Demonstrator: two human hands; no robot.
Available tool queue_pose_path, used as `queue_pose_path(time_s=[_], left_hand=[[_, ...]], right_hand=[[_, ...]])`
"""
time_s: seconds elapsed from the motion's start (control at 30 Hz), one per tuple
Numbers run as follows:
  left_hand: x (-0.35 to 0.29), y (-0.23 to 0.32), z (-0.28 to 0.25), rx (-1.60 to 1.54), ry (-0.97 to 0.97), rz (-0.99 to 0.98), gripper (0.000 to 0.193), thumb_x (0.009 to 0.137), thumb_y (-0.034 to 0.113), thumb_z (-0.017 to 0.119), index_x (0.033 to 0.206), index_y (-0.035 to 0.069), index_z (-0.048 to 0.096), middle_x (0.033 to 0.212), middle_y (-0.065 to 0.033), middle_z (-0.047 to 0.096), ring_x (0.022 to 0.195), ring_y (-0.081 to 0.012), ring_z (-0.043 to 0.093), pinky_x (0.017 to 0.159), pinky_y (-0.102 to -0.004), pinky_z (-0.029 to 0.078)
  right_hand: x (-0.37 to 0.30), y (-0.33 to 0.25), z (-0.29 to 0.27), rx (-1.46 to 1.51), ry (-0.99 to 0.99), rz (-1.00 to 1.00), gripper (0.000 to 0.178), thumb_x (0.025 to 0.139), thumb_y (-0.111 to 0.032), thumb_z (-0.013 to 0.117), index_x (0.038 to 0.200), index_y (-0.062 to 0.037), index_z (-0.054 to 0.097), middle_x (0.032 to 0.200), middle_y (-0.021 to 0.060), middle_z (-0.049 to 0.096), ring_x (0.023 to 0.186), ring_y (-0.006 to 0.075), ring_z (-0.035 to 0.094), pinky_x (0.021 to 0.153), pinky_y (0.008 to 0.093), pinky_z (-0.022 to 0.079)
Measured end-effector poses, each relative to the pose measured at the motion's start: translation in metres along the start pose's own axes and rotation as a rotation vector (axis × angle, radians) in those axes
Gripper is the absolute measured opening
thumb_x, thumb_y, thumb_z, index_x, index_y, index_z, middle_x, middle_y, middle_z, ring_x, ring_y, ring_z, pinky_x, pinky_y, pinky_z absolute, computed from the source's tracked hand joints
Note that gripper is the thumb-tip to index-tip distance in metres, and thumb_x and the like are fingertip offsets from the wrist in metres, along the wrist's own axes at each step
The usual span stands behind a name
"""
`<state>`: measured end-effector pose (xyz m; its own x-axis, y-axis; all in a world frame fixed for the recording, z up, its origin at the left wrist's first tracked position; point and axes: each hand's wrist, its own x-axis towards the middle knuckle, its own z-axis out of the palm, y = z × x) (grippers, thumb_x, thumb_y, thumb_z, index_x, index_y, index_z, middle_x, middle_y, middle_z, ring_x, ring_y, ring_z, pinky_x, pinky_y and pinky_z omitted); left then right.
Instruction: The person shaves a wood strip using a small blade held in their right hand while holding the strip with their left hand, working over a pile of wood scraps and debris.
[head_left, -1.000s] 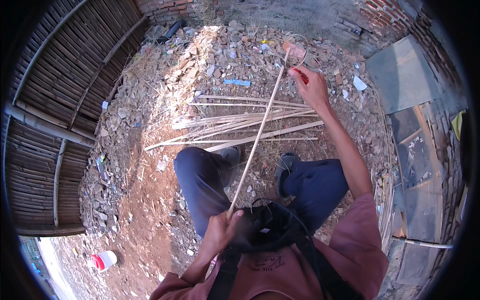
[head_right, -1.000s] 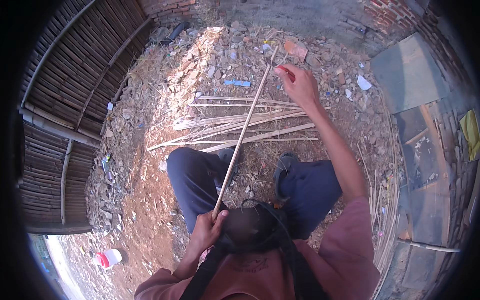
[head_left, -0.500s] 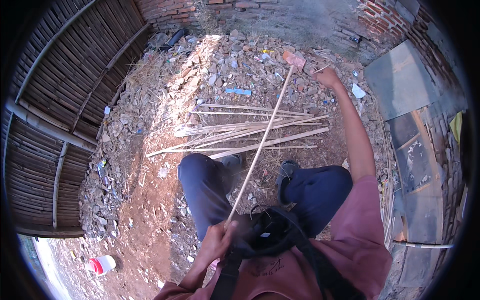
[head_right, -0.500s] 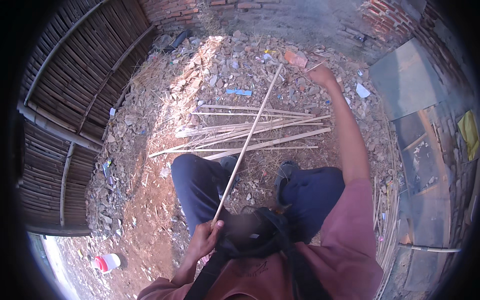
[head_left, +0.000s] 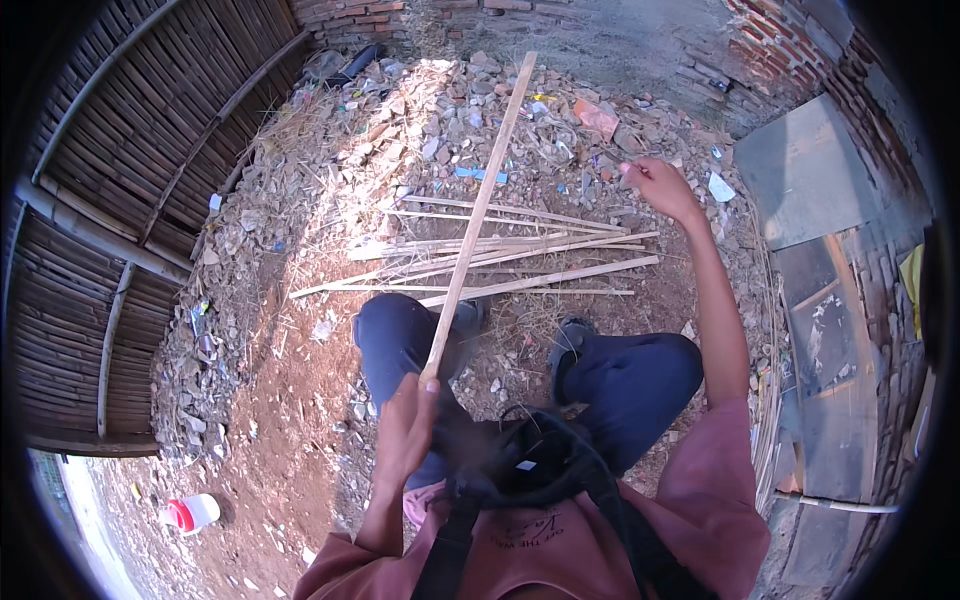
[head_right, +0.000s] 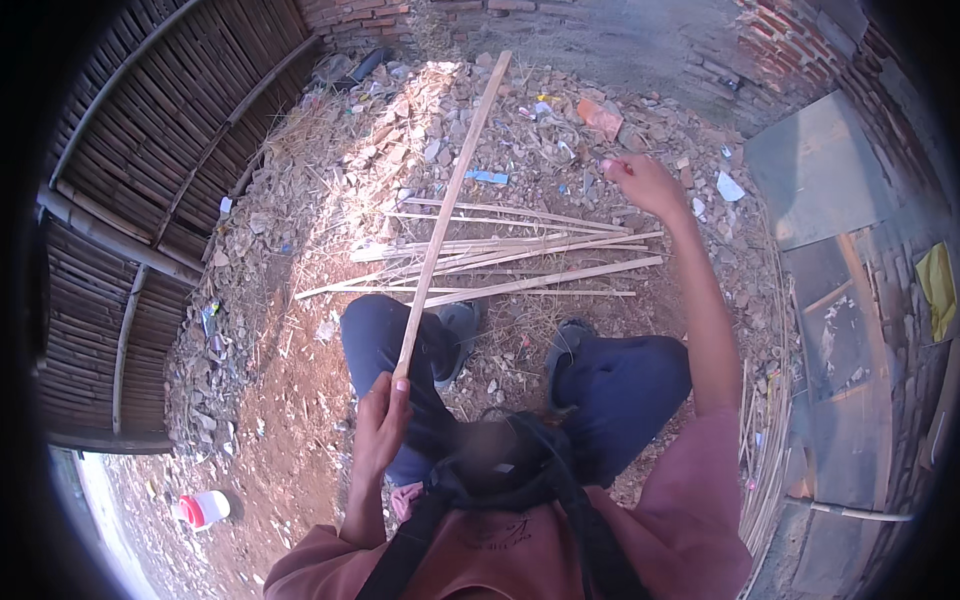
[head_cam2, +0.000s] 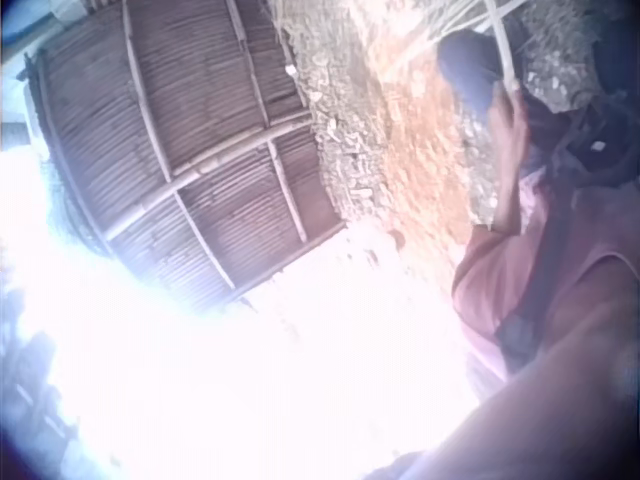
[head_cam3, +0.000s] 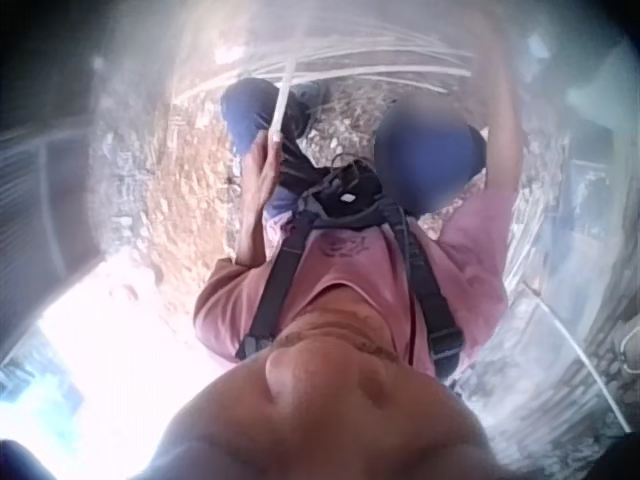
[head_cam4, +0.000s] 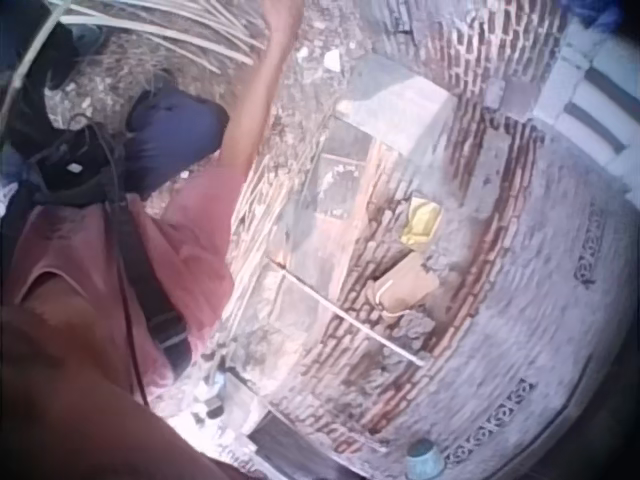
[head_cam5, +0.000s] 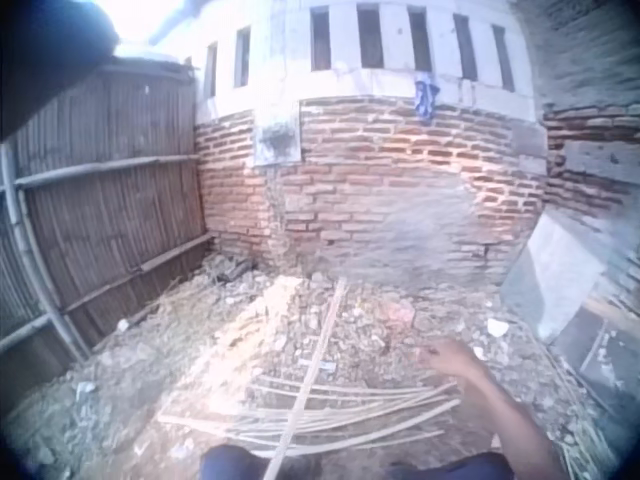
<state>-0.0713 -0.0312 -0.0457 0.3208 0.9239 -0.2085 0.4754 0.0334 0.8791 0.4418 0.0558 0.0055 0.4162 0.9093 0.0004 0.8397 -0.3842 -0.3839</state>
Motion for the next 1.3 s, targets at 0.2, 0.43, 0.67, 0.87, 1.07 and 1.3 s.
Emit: queue_pose_path(time_s=[0.2, 0.43, 0.67, 0.87, 1.07, 1.3], left_hand=[[0.017, 0.037, 0.008, -0.010, -0.025, 0.080, 0.036, 0.107, 0.034, 0.069, 0.105, -0.002, 0.063, 0.070, -0.0154, 0.064, 0.063, -0.0217, 0.061, 0.062, -0.0396, 0.048], [0.020, 0.073, 0.015, -0.141, -0.061, 0.146, 0.028, 0.100, 0.024, 0.080, 0.101, 0.002, 0.063, 0.071, 0.0035, 0.055, 0.068, -0.0032, 0.046, 0.057, -0.0262, 0.037], [0.024, 0.076, 0.019, -0.157, -0.096, 0.211, 0.028, 0.097, 0.021, 0.083, 0.103, 0.002, 0.062, 0.074, 0.0056, 0.057, 0.069, -0.0019, 0.047, 0.058, -0.0239, 0.037], [0.024, 0.084, 0.023, -0.142, -0.072, 0.245, 0.028, 0.097, 0.020, 0.083, 0.101, 0.002, 0.062, 0.071, 0.0058, 0.056, 0.068, -0.0010, 0.045, 0.056, -0.0238, 0.035], [0.027, 0.079, 0.027, -0.122, -0.051, 0.283, 0.031, 0.099, 0.022, 0.082, 0.104, -0.001, 0.062, 0.063, 0.0046, 0.052, 0.063, -0.0013, 0.042, 0.052, -0.0247, 0.033], [0.024, 0.077, 0.030, -0.066, 0.037, 0.317, 0.058, 0.101, 0.024, 0.079, 0.134, -0.019, 0.057, 0.058, -0.0032, 0.054, 0.058, -0.0038, 0.042, 0.048, -0.0289, 0.034]], right_hand=[[-0.076, -0.101, 0.002, 0.510, 0.120, -0.365, 0.039, 0.111, -0.039, 0.060, 0.111, -0.0005, 0.068, 0.083, 0.0079, 0.068, 0.073, 0.0173, 0.062, 0.070, 0.0363, 0.048], [-0.146, -0.144, 0.053, 0.577, 0.056, -0.768, 0.030, 0.102, -0.032, 0.074, 0.106, -0.0035, 0.068, 0.081, 0.0092, 0.068, 0.066, 0.0219, 0.066, 0.060, 0.0352, 0.051], [-0.159, -0.144, 0.080, 0.456, 0.151, -1.007, 0.031, 0.093, -0.034, 0.081, 0.102, -0.0066, 0.070, 0.082, 0.0068, 0.071, 0.069, 0.0272, 0.073, 0.059, 0.0394, 0.057], [-0.163, -0.141, 0.087, 0.444, 0.135, -1.021, 0.035, 0.091, -0.034, 0.083, 0.102, -0.0026, 0.072, 0.085, 0.0089, 0.073, 0.069, 0.0281, 0.074, 0.060, 0.0379, 0.057], [-0.163, -0.147, 0.086, 0.481, 0.192, -1.056, 0.031, 0.089, -0.029, 0.084, 0.108, -0.0079, 0.073, 0.083, 0.0057, 0.072, 0.064, 0.0256, 0.072, 0.054, 0.0369, 0.056], [-0.167, -0.150, 0.087, 0.460, 0.194, -1.027, 0.028, 0.091, -0.028, 0.081, 0.109, -0.0078, 0.073, 0.082, 0.0054, 0.072, 0.063, 0.0247, 0.072, 0.054, 0.0365, 0.056]])
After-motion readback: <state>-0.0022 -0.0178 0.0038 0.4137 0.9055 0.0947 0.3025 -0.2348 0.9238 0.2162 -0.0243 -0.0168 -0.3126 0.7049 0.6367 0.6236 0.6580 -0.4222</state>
